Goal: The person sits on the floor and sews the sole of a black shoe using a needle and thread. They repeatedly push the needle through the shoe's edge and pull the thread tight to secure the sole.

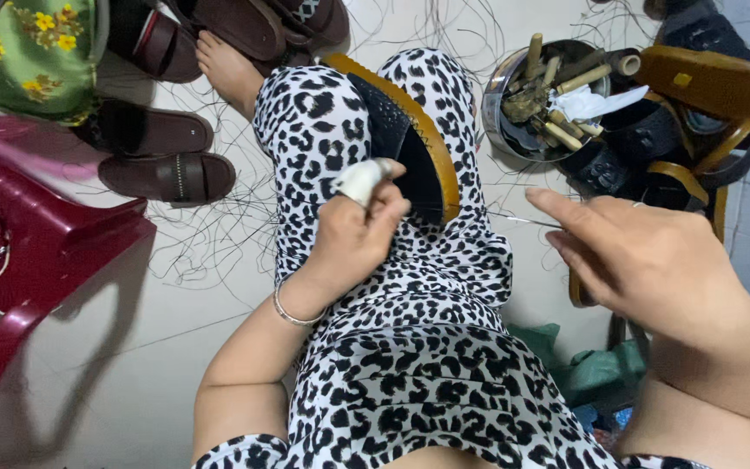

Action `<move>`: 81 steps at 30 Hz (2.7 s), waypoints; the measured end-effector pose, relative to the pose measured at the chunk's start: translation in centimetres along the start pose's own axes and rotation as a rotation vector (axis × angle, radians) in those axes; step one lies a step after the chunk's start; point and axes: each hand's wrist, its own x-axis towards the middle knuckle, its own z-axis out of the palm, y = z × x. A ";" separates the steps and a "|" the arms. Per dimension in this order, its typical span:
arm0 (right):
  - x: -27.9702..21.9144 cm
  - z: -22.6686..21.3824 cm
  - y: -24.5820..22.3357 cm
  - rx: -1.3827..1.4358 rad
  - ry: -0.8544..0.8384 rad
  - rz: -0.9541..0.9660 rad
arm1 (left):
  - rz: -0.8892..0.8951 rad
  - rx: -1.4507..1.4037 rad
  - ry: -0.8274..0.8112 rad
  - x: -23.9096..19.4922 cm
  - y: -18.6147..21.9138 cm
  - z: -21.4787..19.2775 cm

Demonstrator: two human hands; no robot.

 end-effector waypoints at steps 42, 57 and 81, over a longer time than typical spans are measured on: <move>5.2 11.9 -0.6 0.912 0.616 -0.122 | -0.080 -0.672 -0.300 -0.1 -2.0 -3.8; 7.3 16.1 0.9 1.989 0.603 0.007 | -0.352 -1.191 0.204 1.8 -6.0 -7.6; 0.4 7.8 2.7 0.312 -0.050 -0.048 | -0.221 1.452 0.353 -2.3 -8.9 -15.6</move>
